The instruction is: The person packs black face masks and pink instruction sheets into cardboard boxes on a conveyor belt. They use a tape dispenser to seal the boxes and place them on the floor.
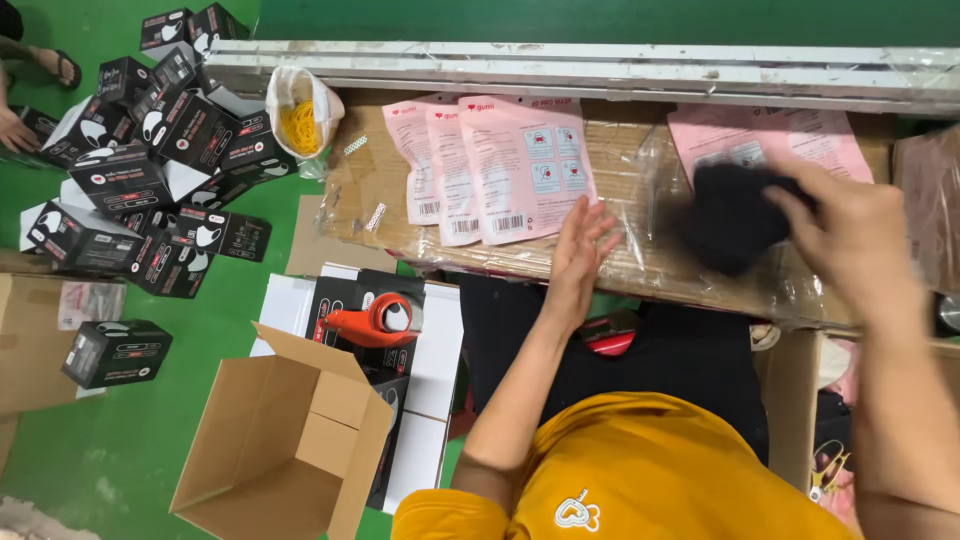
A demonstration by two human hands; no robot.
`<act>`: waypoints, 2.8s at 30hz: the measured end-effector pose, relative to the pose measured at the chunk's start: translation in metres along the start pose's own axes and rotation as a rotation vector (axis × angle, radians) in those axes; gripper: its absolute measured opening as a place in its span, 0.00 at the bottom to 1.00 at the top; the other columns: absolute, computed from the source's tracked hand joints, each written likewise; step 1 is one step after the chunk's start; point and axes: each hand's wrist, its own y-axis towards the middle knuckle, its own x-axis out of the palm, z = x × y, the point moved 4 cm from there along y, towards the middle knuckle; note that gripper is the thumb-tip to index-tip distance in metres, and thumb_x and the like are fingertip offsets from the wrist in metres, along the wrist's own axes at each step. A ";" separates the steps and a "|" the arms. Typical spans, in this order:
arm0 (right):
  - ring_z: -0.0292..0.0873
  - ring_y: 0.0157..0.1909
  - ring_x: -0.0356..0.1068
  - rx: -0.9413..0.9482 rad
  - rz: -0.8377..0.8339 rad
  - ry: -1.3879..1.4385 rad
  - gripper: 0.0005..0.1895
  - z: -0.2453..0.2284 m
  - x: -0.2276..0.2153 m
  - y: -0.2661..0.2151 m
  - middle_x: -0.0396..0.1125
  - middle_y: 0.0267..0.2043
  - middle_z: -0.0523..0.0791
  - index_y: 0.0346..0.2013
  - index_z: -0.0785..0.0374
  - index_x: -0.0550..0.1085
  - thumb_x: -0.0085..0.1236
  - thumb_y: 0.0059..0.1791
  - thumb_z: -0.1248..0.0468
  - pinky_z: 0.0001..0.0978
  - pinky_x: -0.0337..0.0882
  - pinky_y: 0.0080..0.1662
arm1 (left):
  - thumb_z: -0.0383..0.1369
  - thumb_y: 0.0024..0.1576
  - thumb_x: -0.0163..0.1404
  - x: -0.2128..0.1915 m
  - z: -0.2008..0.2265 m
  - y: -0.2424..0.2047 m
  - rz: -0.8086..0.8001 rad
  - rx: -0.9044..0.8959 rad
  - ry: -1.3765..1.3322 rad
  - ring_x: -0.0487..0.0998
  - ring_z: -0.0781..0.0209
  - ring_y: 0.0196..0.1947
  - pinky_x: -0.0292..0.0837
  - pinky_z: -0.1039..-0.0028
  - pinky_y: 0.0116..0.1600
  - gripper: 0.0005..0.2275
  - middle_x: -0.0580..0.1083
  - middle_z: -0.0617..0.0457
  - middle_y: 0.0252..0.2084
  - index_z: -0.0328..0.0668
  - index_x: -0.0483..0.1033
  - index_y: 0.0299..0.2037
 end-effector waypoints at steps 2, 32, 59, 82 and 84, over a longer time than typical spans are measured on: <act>0.52 0.41 0.75 -0.045 0.025 0.052 0.18 -0.012 0.005 -0.007 0.74 0.46 0.58 0.54 0.71 0.78 0.61 0.50 0.72 0.38 0.73 0.43 | 0.60 0.55 0.55 -0.020 -0.039 0.011 -0.038 0.006 -0.101 0.54 0.46 0.76 0.51 0.54 0.78 0.50 0.54 0.42 0.76 0.35 0.44 0.78; 0.63 0.70 0.61 -0.271 -0.151 -0.029 0.48 0.087 0.143 -0.037 0.63 0.68 0.60 0.75 0.65 0.55 0.69 0.45 0.64 0.49 0.59 0.73 | 0.28 0.47 0.65 0.051 0.047 0.001 -0.330 0.489 0.995 0.79 0.46 0.57 0.76 0.65 0.59 0.33 0.75 0.41 0.58 0.35 0.66 0.64; 0.49 0.69 0.70 0.536 0.589 1.051 0.37 0.174 -0.022 -0.156 0.67 0.68 0.49 0.73 0.66 0.64 0.61 0.49 0.82 0.41 0.74 0.70 | 0.23 0.51 0.51 0.152 -0.141 0.054 -0.639 0.804 1.553 0.74 0.50 0.42 0.76 0.63 0.43 0.02 0.69 0.45 0.39 0.31 0.74 0.28; 0.63 0.46 0.72 0.052 -0.032 -0.327 0.18 0.124 -0.005 -0.058 0.72 0.41 0.57 0.42 0.67 0.76 0.63 0.37 0.71 0.53 0.72 0.48 | 0.26 0.50 0.62 0.197 0.009 0.051 -0.515 0.255 0.681 0.74 0.70 0.31 0.70 0.77 0.36 0.28 0.76 0.46 0.32 0.40 0.71 0.63; 0.58 0.44 0.74 0.116 -0.449 -0.587 0.13 0.137 0.006 -0.049 0.72 0.38 0.53 0.39 0.58 0.77 0.65 0.41 0.62 0.51 0.73 0.46 | 0.25 0.54 0.61 0.183 -0.009 0.041 -0.619 0.066 0.944 0.72 0.66 0.22 0.68 0.76 0.28 0.25 0.76 0.41 0.24 0.38 0.77 0.64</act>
